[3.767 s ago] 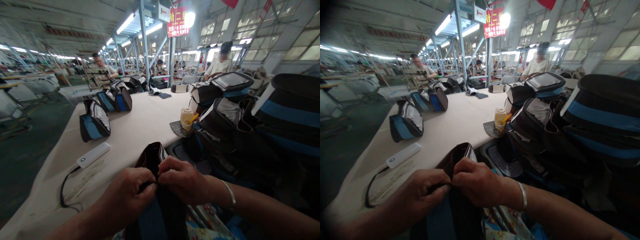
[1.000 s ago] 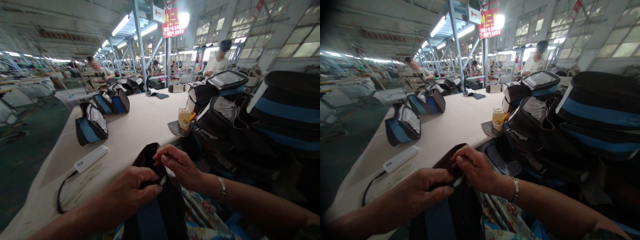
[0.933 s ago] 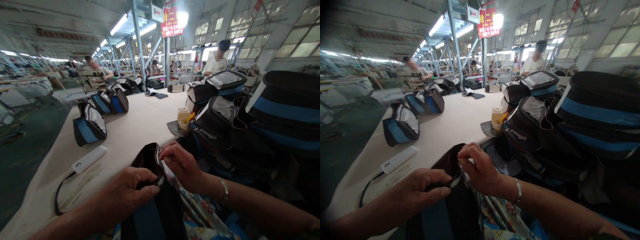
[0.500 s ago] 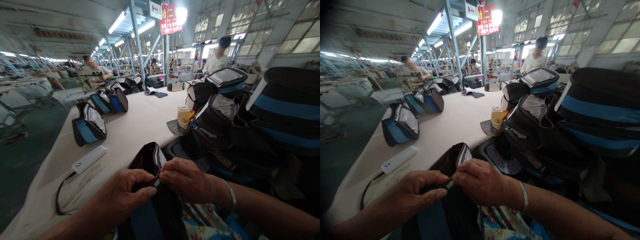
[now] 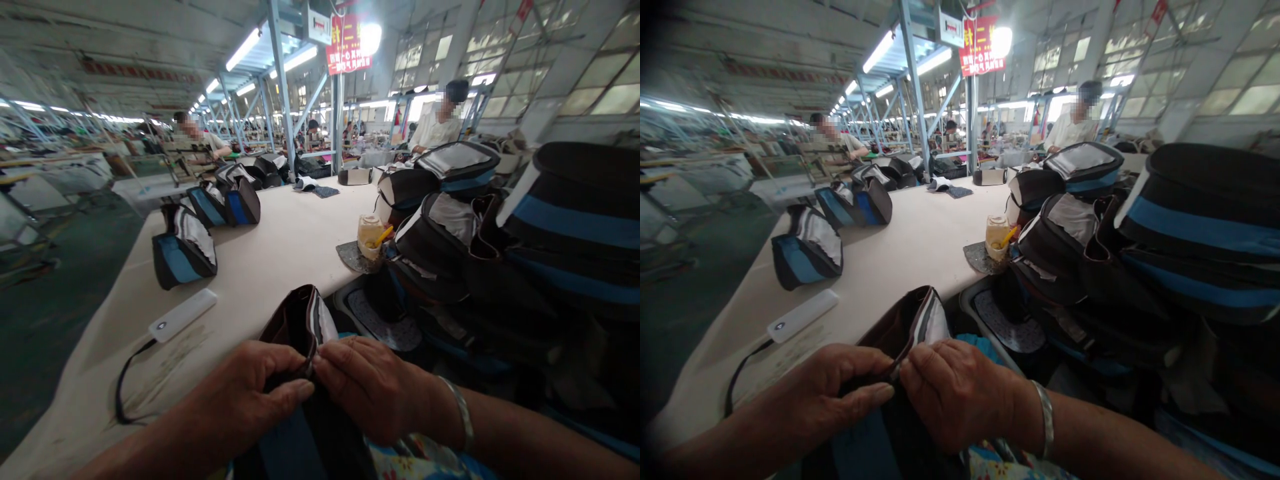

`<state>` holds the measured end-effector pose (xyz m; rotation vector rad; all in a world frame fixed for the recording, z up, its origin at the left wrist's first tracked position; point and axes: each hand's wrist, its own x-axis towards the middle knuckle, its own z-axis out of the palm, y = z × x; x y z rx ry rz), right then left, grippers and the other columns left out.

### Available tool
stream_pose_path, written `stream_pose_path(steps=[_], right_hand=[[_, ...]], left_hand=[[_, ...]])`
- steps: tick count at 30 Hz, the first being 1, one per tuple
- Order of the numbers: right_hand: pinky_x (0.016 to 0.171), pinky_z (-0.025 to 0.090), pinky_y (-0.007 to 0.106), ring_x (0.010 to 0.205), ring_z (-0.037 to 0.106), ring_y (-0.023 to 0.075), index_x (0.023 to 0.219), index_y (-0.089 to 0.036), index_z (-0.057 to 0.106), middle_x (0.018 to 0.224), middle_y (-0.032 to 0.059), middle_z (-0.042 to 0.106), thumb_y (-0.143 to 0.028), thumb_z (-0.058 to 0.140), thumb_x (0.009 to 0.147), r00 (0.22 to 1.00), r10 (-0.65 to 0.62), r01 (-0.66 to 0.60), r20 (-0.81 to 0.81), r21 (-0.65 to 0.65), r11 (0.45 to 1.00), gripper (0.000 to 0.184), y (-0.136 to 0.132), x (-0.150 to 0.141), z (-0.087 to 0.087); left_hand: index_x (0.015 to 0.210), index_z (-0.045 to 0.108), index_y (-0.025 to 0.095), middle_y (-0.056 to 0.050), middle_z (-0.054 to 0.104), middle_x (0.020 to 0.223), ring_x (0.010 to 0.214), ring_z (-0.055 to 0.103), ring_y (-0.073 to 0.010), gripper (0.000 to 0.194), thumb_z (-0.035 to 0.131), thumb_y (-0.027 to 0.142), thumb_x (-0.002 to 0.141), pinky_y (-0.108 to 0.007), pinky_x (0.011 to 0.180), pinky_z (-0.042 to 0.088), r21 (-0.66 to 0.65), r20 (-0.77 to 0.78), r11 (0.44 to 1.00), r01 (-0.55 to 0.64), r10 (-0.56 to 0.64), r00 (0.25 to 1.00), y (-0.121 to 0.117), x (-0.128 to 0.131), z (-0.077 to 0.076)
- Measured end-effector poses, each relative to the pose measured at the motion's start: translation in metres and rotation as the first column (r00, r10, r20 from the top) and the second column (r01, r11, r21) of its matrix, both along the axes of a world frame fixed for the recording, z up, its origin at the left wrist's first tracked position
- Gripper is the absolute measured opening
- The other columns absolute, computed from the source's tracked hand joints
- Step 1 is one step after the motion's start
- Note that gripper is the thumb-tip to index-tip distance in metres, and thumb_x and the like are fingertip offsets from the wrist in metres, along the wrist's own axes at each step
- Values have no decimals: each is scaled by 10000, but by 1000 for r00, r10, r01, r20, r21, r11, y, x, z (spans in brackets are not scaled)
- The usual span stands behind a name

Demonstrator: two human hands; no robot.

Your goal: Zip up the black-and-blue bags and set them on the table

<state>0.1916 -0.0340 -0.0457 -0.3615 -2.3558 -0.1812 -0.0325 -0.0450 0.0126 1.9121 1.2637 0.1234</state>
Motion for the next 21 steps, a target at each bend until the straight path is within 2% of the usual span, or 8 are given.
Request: stream_pose_path(steps=[6, 9, 13, 15, 17, 19, 20, 21], right_hand=[[561, 396, 334, 647, 441, 185, 871, -101, 595, 802, 98, 539, -125, 396, 926, 981, -29, 37, 193, -34, 999, 208, 0, -3, 11], [559, 345, 330, 636, 394, 177, 785, -136, 555, 747, 65, 485, -133, 410, 923, 972, -1, 2, 234, -5, 1000, 200, 9, -3, 12], [582, 355, 302, 671, 423, 171, 795, -145, 524, 755, 61, 508, -139, 415, 908, 994, 44, -43, 100, -8, 999, 157, 27, -5, 11], [589, 367, 294, 713, 451, 174, 839, -145, 507, 789, 71, 529, -128, 407, 911, 999, 45, -43, 27, -90, 995, 125, 33, -6, 9], [625, 400, 282, 759, 478, 165, 889, -148, 491, 816, 67, 539, -128, 407, 939, 995, 83, -97, -60, -284, 954, 100, 35, -6, 6], [712, 446, 276, 817, 509, 151, 947, -147, 503, 848, 61, 553, -148, 398, 981, 972, 122, -208, -203, -485, 849, 110, 33, -3, -1], [754, 463, 281, 846, 522, 147, 988, -144, 519, 879, 65, 567, -170, 408, 994, 954, 125, -258, -272, -538, 802, 114, 32, -2, -4], [778, 476, 287, 875, 533, 150, 1044, -139, 534, 923, 77, 579, -208, 445, 996, 939, 123, -291, -321, -553, 780, 122, 31, 0, -8]], left_hand=[[840, 653, 153, 13, 578, 784, 738, 511, -147, 322, 520, 430, 938, -251, 605, 333, 8, -35, 1000, 27, -27, 999, 1, 1, -3], [847, 643, 163, 22, 569, 790, 743, 508, -140, 284, 523, 405, 935, -240, 611, 339, -16, -13, 999, 28, -28, 1000, 0, 5, -2], [782, 598, 154, 37, 497, 731, 680, 439, -115, 271, 535, 378, 922, -227, 582, 317, -18, 10, 1000, 19, -19, 1000, 0, 6, 0], [779, 592, 151, 38, 474, 722, 669, 416, -111, 251, 538, 357, 913, -224, 576, 311, -40, 29, 999, 3, -2, 1000, 0, 4, 0], [800, 609, 151, 36, 471, 721, 667, 417, -114, 235, 540, 350, 904, -225, 574, 311, -82, 44, 996, -20, 24, 999, -1, 2, -1], [860, 646, 153, 27, 511, 748, 691, 451, -124, 234, 541, 358, 900, -228, 591, 326, -130, 55, 991, -37, 45, 997, -2, 1, -2], [895, 663, 156, 20, 543, 774, 714, 475, -133, 244, 539, 366, 900, -229, 609, 341, -148, 65, 988, -46, 56, 996, -2, 1, -1], [929, 675, 159, 13, 575, 805, 739, 499, -143, 254, 540, 372, 898, -231, 627, 355, -156, 76, 986, -55, 67, 995, -2, 1, -1]])
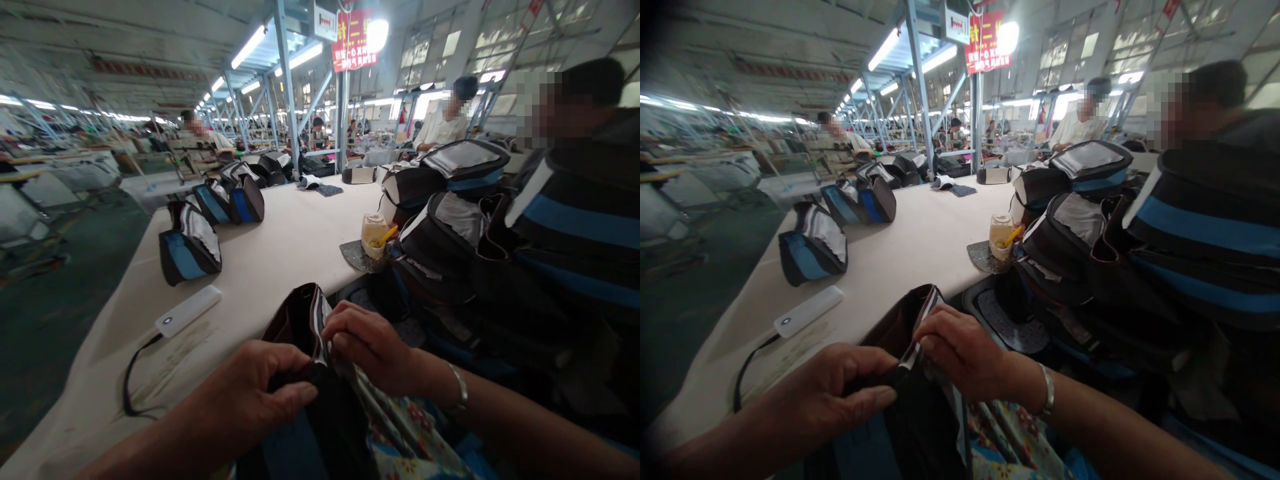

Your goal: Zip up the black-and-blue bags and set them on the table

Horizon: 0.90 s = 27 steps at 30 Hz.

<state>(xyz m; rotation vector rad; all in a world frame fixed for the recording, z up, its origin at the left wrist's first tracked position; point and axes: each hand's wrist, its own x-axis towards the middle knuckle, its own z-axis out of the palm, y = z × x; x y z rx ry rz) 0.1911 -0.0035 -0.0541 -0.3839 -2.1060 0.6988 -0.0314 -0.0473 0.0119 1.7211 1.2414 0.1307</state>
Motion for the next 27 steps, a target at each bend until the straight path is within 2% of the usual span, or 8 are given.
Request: stream_pose_path(steps=[4, 8, 12, 16, 19, 22, 24, 27], right_hand=[[816, 519, 310, 1017, 559, 197, 1234, -119, 497, 1099, 143, 593, -241, 647, 897, 999, -33, 31, 9, 183, 983, 388, -6, 2, -10], [774, 531, 282, 963, 590, 186, 1166, -114, 515, 1048, 141, 622, -106, 587, 892, 998, -65, 54, 25, 317, 947, 284, -9, -5, -5], [730, 508, 253, 864, 581, 155, 1035, -123, 554, 927, 109, 620, -87, 496, 927, 1000, -28, 26, 5, 247, 969, 127, -6, -10, 5], [664, 438, 268, 767, 511, 152, 910, -142, 512, 815, 70, 571, -125, 466, 932, 997, -72, 63, 33, 228, 972, 53, -5, -14, 11], [636, 402, 235, 703, 481, 114, 839, -145, 503, 763, 27, 528, -141, 498, 933, 998, -49, 48, -35, -30, 998, 94, -5, -16, 9], [636, 405, 203, 692, 498, 84, 812, -134, 556, 761, 10, 545, -176, 574, 935, 995, -31, 7, -100, -233, 972, 132, -6, -17, 1], [654, 429, 203, 713, 536, 87, 821, -129, 599, 773, 20, 583, -182, 628, 912, 985, -67, 30, -161, -220, 975, 109, -7, -17, -5], [677, 471, 207, 750, 591, 102, 875, -122, 642, 814, 52, 632, -124, 665, 869, 961, -118, 94, -251, -105, 990, 23, -13, -16, -11]], left_hand=[[981, 692, 167, -2, 630, 863, 769, 537, -158, 271, 548, 378, 892, -235, 644, 375, -3, 7, 1000, -7, 7, 1000, 2, 2, 3], [914, 687, 167, 20, 563, 779, 703, 476, -131, 239, 558, 366, 878, -232, 603, 342, 78, -30, 997, -2, 5, 1000, 3, 3, 1], [731, 544, 152, 42, 412, 663, 619, 371, -109, 206, 543, 331, 833, -240, 531, 268, 114, -90, 993, -31, 41, 995, 0, 8, 0], [685, 462, 160, 45, 384, 649, 612, 355, -106, 218, 528, 322, 815, -244, 526, 254, 141, -110, 990, -30, 46, 993, -2, 14, 3], [677, 422, 165, 47, 368, 653, 611, 346, -104, 233, 536, 313, 816, -246, 522, 242, 118, -107, 993, 5, 8, 994, -1, 13, 5], [713, 452, 166, 45, 366, 664, 616, 334, -109, 231, 528, 334, 852, -250, 529, 245, 31, -47, 999, 10, -9, 999, 1, 8, 4], [736, 478, 164, 42, 362, 668, 617, 325, -113, 257, 513, 371, 885, -253, 537, 252, -20, 8, 1000, -3, 3, 1000, 2, 5, 2], [721, 452, 164, 37, 331, 672, 620, 312, -115, 340, 477, 428, 934, -254, 541, 252, -9, 55, 1000, -7, 8, 998, 1, 3, -2]])
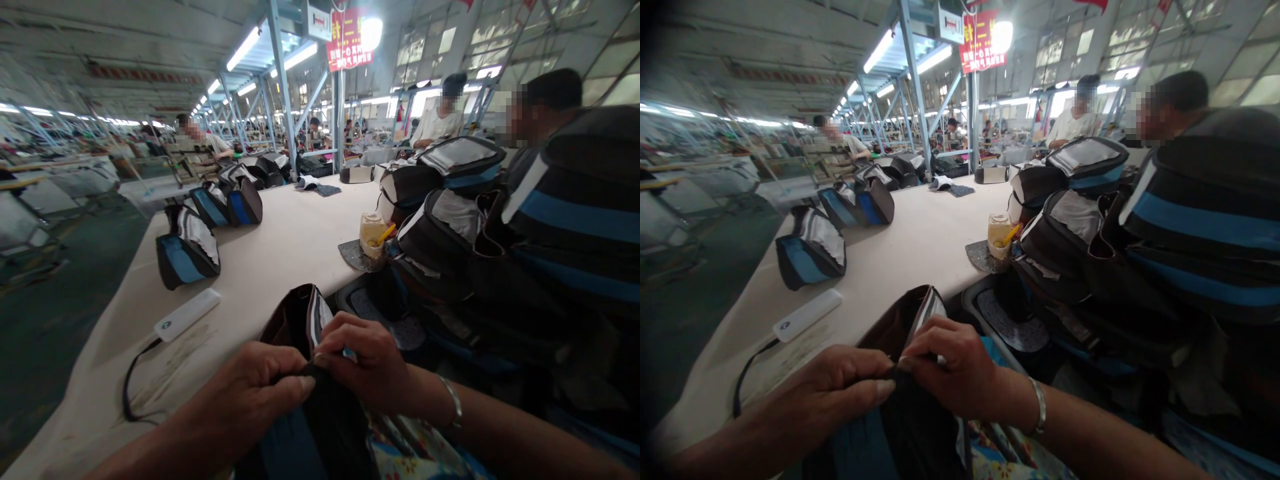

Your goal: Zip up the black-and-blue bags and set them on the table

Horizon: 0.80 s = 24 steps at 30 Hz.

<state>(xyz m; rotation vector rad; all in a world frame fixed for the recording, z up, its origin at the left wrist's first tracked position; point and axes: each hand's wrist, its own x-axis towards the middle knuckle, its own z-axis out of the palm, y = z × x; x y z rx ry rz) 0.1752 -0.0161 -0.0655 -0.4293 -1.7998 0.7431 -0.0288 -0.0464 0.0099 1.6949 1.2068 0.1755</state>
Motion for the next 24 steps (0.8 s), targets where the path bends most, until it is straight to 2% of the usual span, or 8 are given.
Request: stream_pose_path(steps=[4, 7, 10, 13, 15, 18, 21, 24], right_hand=[[693, 505, 212, 790, 619, 121, 977, -108, 642, 884, 96, 652, -72, 635, 861, 998, -59, 56, 10, 191, 980, 121, -9, 4, -3], [726, 520, 225, 822, 623, 131, 1022, -114, 630, 920, 105, 660, -73, 608, 874, 994, -99, 81, 55, 270, 959, 155, -13, 7, -7], [744, 524, 231, 844, 626, 129, 1016, -134, 622, 938, 93, 659, -64, 589, 881, 996, -74, 62, 51, 207, 976, 155, -16, 9, -9], [738, 519, 220, 829, 628, 115, 956, -150, 630, 906, 66, 654, -78, 614, 888, 999, -50, 50, -4, 38, 998, 100, -19, 8, -10], [720, 516, 209, 810, 629, 108, 949, -149, 645, 894, 61, 650, -92, 636, 888, 997, -70, 70, -26, -3, 998, 84, -22, 8, -10], [695, 515, 210, 798, 626, 116, 1022, -127, 656, 915, 83, 653, -81, 633, 883, 988, -154, 149, 21, 158, 976, 148, -26, 8, -10], [673, 507, 236, 766, 609, 131, 1039, -106, 645, 915, 95, 664, -86, 609, 894, 955, -286, 240, 76, 369, 898, 151, -30, 8, -6], [643, 487, 252, 732, 588, 135, 1016, -110, 628, 894, 90, 662, -99, 564, 920, 931, -353, 283, 89, 432, 856, 116, -34, 6, -2]], left_hand=[[690, 389, 171, 30, 327, 677, 623, 328, -117, 406, 386, 455, 979, -252, 546, 263, 116, 2, 993, 0, 0, 1000, -4, 3, -4], [657, 385, 169, 25, 362, 652, 609, 355, -119, 425, 343, 448, 975, -257, 551, 272, 222, -39, 975, 6, 2, 999, -7, 7, -4], [643, 392, 171, 22, 396, 623, 584, 369, -119, 441, 322, 453, 973, -268, 550, 264, 319, -85, 948, 12, 16, 996, -9, 11, -6], [644, 388, 175, 21, 404, 619, 576, 380, -121, 448, 297, 453, 983, -274, 559, 267, 363, -113, 932, 6, 38, 993, -11, 12, -10], [645, 391, 176, 21, 401, 619, 577, 381, -122, 451, 293, 457, 983, -275, 563, 272, 372, -120, 928, -2, 50, 992, -11, 11, -12], [640, 386, 177, 21, 394, 617, 576, 380, -122, 452, 292, 459, 981, -270, 561, 284, 351, -111, 936, -9, 51, 993, -12, 10, -11], [639, 389, 177, 16, 410, 622, 589, 400, -126, 434, 307, 432, 980, -257, 568, 313, 329, -78, 944, -27, 56, 995, -13, 13, -5], [647, 424, 178, 5, 457, 642, 610, 433, -135, 411, 329, 415, 969, -244, 579, 347, 309, -27, 950, -39, 50, 998, -15, 16, 1]])
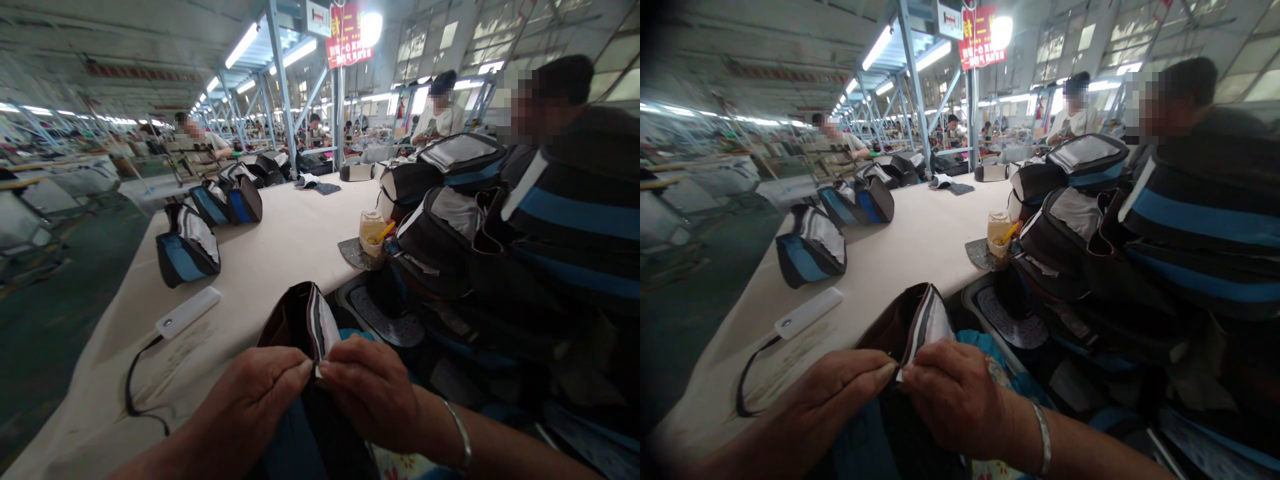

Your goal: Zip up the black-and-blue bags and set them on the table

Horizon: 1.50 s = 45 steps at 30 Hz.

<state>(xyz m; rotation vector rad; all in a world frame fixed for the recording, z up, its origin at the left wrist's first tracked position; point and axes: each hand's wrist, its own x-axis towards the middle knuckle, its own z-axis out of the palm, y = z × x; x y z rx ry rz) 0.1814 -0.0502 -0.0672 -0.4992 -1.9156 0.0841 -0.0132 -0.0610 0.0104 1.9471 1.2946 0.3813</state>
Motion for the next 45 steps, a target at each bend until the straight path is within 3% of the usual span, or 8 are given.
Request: stream_pose_path(steps=[6, 11, 18, 22, 29, 36, 41, 45], right_hand=[[699, 507, 299, 779, 598, 163, 1066, -129, 595, 899, 100, 640, -127, 512, 950, 983, -39, 39, 182, 6, 999, 143, -10, 0, 5], [708, 516, 390, 828, 601, 254, 1074, -18, 605, 875, 167, 641, -75, 416, 918, 930, -68, 31, 362, 106, 994, 252, -20, -1, 11], [698, 532, 312, 803, 579, 198, 1140, -68, 584, 918, 137, 642, -55, 427, 906, 992, 61, -45, 107, -146, 988, 283, -23, -5, 10], [718, 520, 267, 827, 589, 164, 1099, -122, 585, 916, 98, 638, -65, 534, 903, 996, 93, -91, 4, -193, 977, 210, -11, -1, 11], [764, 527, 276, 871, 613, 174, 1117, -129, 569, 966, 114, 642, -92, 487, 938, 968, 86, -72, 235, -66, 995, 201, 4, 2, 7], [674, 470, 256, 800, 550, 165, 1107, -89, 554, 920, 105, 612, -60, 434, 954, 902, 151, -126, 405, -89, 988, 196, 10, 10, 34], [607, 409, 314, 726, 466, 193, 894, -98, 575, 813, 92, 524, -103, 436, 922, 783, 56, -102, 620, 39, 994, 143, 14, 5, 39], [568, 347, 330, 646, 376, 189, 806, -114, 558, 723, 66, 460, -105, 403, 906, 799, 48, -186, 599, 170, 968, 184, 31, 2, 39]], left_hand=[[639, 472, 184, -13, 521, 665, 649, 490, -156, 422, 355, 436, 956, -223, 610, 414, -40, 133, 999, -23, 28, 991, -1, -1, 6], [721, 553, 165, -3, 558, 733, 698, 525, -146, 389, 442, 449, 964, -222, 629, 394, -57, 31, 998, 26, -24, 999, 0, -8, 1], [721, 557, 151, 18, 514, 702, 686, 500, -130, 303, 452, 328, 943, -235, 603, 334, -60, -49, 998, -1, -2, 999, -1, -7, -4], [671, 496, 152, 25, 447, 659, 636, 439, -121, 317, 451, 337, 925, -245, 563, 294, -75, -67, 996, -40, 35, 997, -3, -5, -3], [664, 478, 155, 23, 457, 651, 624, 445, -122, 282, 440, 306, 899, -240, 563, 301, -17, -110, 998, -53, 50, 993, -4, -7, -7], [642, 417, 163, 22, 422, 629, 605, 415, -120, 261, 422, 295, 867, -253, 546, 263, 1, -163, 999, -43, 43, 986, -5, -2, -7], [643, 471, 160, 14, 467, 634, 619, 447, -132, 206, 423, 269, 811, -256, 552, 278, -15, -135, 998, -60, 58, 989, -3, 2, -7], [668, 508, 156, 12, 489, 649, 635, 461, -135, 202, 424, 269, 813, -252, 558, 285, -15, -117, 999, -52, 50, 992, -3, 2, -6]])
